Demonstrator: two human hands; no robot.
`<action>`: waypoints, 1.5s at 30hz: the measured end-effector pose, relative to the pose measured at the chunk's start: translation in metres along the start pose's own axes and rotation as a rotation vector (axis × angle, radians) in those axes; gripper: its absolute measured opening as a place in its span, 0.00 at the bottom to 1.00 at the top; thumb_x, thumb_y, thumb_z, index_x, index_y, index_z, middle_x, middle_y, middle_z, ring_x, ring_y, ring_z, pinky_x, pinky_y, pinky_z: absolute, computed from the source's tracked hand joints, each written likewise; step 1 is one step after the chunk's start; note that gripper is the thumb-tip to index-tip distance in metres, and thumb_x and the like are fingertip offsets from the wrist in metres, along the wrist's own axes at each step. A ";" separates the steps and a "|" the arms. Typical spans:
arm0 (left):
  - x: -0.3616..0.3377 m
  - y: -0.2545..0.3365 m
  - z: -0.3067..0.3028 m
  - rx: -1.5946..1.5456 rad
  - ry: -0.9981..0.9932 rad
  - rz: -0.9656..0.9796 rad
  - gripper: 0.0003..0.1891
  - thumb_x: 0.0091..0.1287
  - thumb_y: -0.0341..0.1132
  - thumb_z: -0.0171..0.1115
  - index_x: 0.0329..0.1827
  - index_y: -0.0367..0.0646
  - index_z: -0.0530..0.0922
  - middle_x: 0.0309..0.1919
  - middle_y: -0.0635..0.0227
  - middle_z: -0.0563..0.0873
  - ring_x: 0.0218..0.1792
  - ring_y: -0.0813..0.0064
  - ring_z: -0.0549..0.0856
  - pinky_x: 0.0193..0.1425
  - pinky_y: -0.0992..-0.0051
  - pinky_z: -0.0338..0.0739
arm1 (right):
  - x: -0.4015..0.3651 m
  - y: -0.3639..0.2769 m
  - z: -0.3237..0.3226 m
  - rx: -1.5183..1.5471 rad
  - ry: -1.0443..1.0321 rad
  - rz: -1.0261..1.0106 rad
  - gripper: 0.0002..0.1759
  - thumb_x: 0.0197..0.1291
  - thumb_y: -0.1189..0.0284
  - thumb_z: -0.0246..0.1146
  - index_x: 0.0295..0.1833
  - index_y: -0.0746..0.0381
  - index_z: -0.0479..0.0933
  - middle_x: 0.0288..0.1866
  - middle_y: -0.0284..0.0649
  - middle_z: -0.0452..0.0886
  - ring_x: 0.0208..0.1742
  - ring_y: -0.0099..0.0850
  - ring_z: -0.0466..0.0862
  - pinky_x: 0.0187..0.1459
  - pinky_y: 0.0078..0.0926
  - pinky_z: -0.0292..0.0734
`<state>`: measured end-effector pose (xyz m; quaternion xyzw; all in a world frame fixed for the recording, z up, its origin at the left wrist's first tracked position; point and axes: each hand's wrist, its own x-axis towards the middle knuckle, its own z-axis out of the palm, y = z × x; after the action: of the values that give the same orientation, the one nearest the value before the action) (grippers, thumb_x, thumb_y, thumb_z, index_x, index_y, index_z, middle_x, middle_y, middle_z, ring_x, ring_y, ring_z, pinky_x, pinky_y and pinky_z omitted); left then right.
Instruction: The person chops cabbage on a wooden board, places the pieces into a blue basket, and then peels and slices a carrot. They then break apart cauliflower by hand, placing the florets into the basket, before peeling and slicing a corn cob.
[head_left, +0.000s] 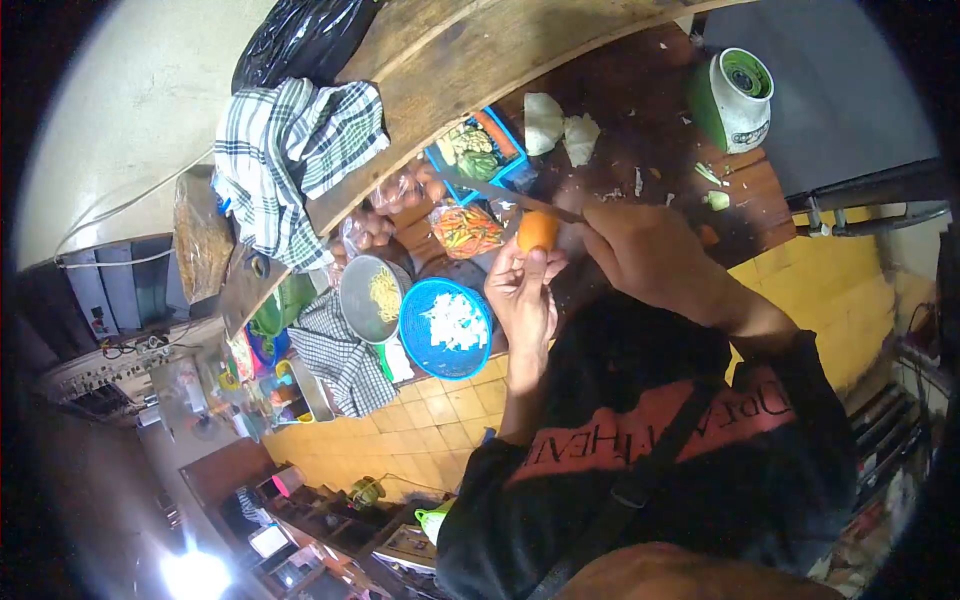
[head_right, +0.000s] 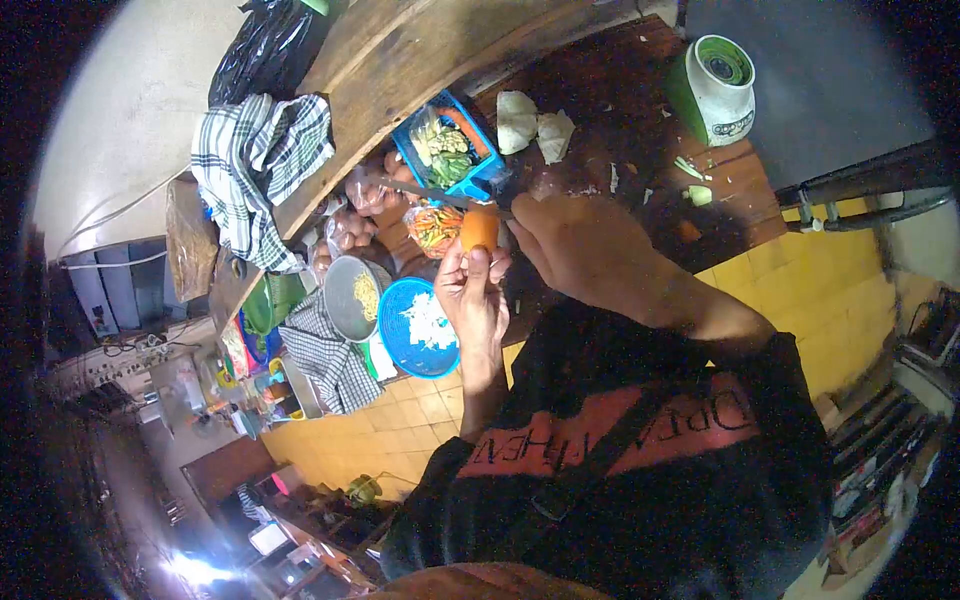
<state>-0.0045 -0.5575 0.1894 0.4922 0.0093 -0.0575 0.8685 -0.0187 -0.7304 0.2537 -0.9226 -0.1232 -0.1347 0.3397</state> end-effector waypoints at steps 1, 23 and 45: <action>-0.001 0.000 -0.001 0.015 0.001 -0.006 0.13 0.65 0.30 0.63 0.49 0.33 0.76 0.37 0.62 0.85 0.34 0.77 0.85 0.40 0.77 0.83 | -0.001 0.001 0.001 0.000 -0.004 -0.003 0.10 0.64 0.66 0.55 0.34 0.61 0.69 0.21 0.47 0.76 0.24 0.46 0.81 0.24 0.41 0.76; -0.019 -0.019 0.005 -0.624 -0.157 -0.350 0.16 0.65 0.29 0.56 0.56 0.43 0.71 0.47 0.53 0.80 0.44 0.66 0.78 0.51 0.68 0.72 | -0.024 0.035 -0.018 0.251 -0.137 0.065 0.12 0.65 0.67 0.54 0.32 0.64 0.69 0.23 0.51 0.75 0.27 0.52 0.77 0.29 0.48 0.69; -0.039 -0.032 0.058 -0.129 0.050 -0.138 0.11 0.68 0.23 0.54 0.52 0.36 0.71 0.42 0.58 0.83 0.42 0.66 0.86 0.49 0.72 0.85 | -0.047 0.055 -0.034 0.223 -0.228 0.037 0.12 0.65 0.65 0.53 0.34 0.63 0.68 0.23 0.51 0.76 0.29 0.53 0.79 0.30 0.49 0.72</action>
<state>-0.0489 -0.6204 0.1950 0.4349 0.0685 -0.1040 0.8918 -0.0501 -0.7999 0.2300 -0.8907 -0.1580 -0.0082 0.4262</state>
